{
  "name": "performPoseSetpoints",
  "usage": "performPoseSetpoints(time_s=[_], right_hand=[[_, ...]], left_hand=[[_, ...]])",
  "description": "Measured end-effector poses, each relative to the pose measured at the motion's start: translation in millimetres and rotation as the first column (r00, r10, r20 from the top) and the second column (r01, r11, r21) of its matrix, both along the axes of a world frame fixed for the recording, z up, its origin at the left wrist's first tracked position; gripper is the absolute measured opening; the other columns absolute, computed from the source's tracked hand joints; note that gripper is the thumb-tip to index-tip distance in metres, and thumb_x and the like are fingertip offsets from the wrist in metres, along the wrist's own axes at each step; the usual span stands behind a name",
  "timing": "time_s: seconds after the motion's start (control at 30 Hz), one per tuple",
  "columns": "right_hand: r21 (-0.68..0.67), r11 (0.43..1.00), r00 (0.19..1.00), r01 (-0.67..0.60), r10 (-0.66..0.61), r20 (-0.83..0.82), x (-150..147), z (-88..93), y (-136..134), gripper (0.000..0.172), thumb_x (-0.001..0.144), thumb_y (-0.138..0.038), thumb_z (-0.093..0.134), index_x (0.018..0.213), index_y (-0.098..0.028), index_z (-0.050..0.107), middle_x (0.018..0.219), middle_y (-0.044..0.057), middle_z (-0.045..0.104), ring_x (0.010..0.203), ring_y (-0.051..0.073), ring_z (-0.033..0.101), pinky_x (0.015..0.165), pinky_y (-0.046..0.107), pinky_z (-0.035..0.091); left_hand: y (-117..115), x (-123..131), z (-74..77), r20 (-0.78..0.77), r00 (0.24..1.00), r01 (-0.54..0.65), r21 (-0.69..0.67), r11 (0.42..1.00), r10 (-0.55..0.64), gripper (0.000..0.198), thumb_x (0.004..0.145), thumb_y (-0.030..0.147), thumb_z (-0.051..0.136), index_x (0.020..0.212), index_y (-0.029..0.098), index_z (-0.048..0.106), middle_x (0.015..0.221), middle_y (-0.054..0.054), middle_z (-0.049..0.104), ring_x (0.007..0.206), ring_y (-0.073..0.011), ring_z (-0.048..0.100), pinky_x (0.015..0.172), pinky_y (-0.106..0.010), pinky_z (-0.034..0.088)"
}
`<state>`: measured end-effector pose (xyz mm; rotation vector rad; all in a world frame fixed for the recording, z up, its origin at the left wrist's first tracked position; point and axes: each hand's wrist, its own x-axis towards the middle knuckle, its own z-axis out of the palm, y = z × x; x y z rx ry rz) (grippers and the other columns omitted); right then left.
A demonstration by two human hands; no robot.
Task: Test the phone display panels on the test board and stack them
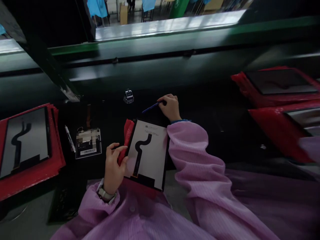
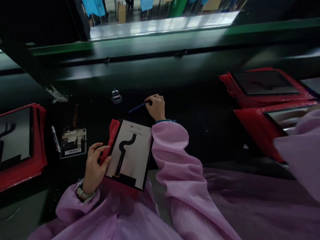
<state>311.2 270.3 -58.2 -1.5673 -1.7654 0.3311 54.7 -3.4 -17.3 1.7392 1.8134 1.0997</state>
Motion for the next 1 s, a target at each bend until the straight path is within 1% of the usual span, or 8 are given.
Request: performPoseSetpoints(time_s=[0.1,0.2,0.33,0.4,0.6,0.77,0.9,1.0], right_hand=[[-0.012,0.993,0.993,0.12,-0.12,-0.009,11,-2.9,2,0.027,0.081,-0.019,0.053,0.096,-0.018,0.075,0.108,0.013,0.064,0.108,0.031,0.051,0.102,0.053,0.04],[-0.031,0.977,0.977,0.213,-0.213,-0.018,20,-6.8,5,0.029,0.08,-0.018,0.052,0.098,-0.015,0.075,0.106,0.016,0.062,0.107,0.031,0.051,0.102,0.052,0.04],[-0.038,0.969,0.969,0.244,-0.245,-0.016,24,-11.7,7,0.03,0.078,-0.019,0.054,0.099,-0.015,0.075,0.105,0.015,0.062,0.106,0.03,0.051,0.102,0.049,0.04],[-0.032,0.969,0.969,0.245,-0.245,-0.01,23,-13.5,7,0.029,0.078,-0.02,0.055,0.099,-0.016,0.075,0.105,0.014,0.063,0.105,0.029,0.051,0.1,0.049,0.041],[-0.013,0.97,0.97,0.244,-0.244,0.012,26,-18.2,7,0.027,0.079,-0.024,0.056,0.098,-0.017,0.074,0.099,0.013,0.063,0.101,0.029,0.051,0.099,0.05,0.042],[0.002,0.971,0.971,0.239,-0.239,0.021,28,-21.0,6,0.027,0.078,-0.026,0.056,0.096,-0.018,0.074,0.098,0.012,0.065,0.1,0.028,0.052,0.099,0.05,0.041],[0.007,0.971,0.971,0.238,-0.238,0.022,28,-20.9,5,0.028,0.077,-0.027,0.055,0.095,-0.017,0.074,0.095,0.012,0.065,0.097,0.027,0.053,0.098,0.05,0.042],[0.012,0.972,0.972,0.235,-0.236,0.023,28,-20.4,5,0.028,0.076,-0.027,0.055,0.095,-0.018,0.074,0.094,0.011,0.064,0.097,0.027,0.053,0.099,0.05,0.042]], left_hand=[[-3,-4,5.6,-0.206,0.978,0.042,0.048,0.998,-0.031,0.027,0.095,0.017,0.064,0.121,0.021,0.067,0.137,-0.013,0.051,0.124,-0.0272,0.058,0.103,-0.047,0.056],[-5,-10,12.7,-0.424,0.885,0.258,0.104,0.961,-0.192,0.034,0.099,0.022,0.06,0.133,0.02,0.06,0.154,-0.016,0.043,0.146,-0.0306,0.041,0.115,-0.05,0.047],[-12,-18,14.4,-0.502,0.698,0.553,-0.076,0.83,-0.511,0.083,0.083,0.056,0.076,0.15,0.017,0.046,0.165,-0.026,0.029,0.155,-0.0392,0.029,0.118,-0.057,0.042],[-18,-18,10.3,-0.526,0.666,0.535,-0.157,0.83,-0.529,0.103,0.072,0.06,0.084,0.155,0.018,0.04,0.167,-0.028,0.023,0.154,-0.0431,0.028,0.117,-0.062,0.041],[-39,-8,-7.0,-0.639,0.668,0.392,-0.134,0.91,-0.381,0.106,0.076,0.032,0.088,0.162,0.025,0.028,0.167,-0.025,0.023,0.153,-0.0373,0.033,0.117,-0.054,0.043],[-52,-10,-18.1,-0.683,0.676,0.344,-0.038,0.938,-0.276,0.091,0.085,0.055,0.074,0.16,0.021,0.035,0.163,-0.028,0.031,0.148,-0.0386,0.041,0.113,-0.052,0.048],[-56,-13,-22.0,-0.689,0.694,0.287,0.0,0.958,-0.208,0.067,0.099,0.034,0.061,0.16,0.022,0.037,0.164,-0.024,0.032,0.148,-0.0345,0.043,0.115,-0.047,0.047],[-53,-13,-22.1,-0.677,0.712,0.258,0.002,0.966,-0.189,0.067,0.097,0.031,0.062,0.159,0.02,0.039,0.164,-0.025,0.031,0.146,-0.0361,0.046,0.113,-0.048,0.049]])
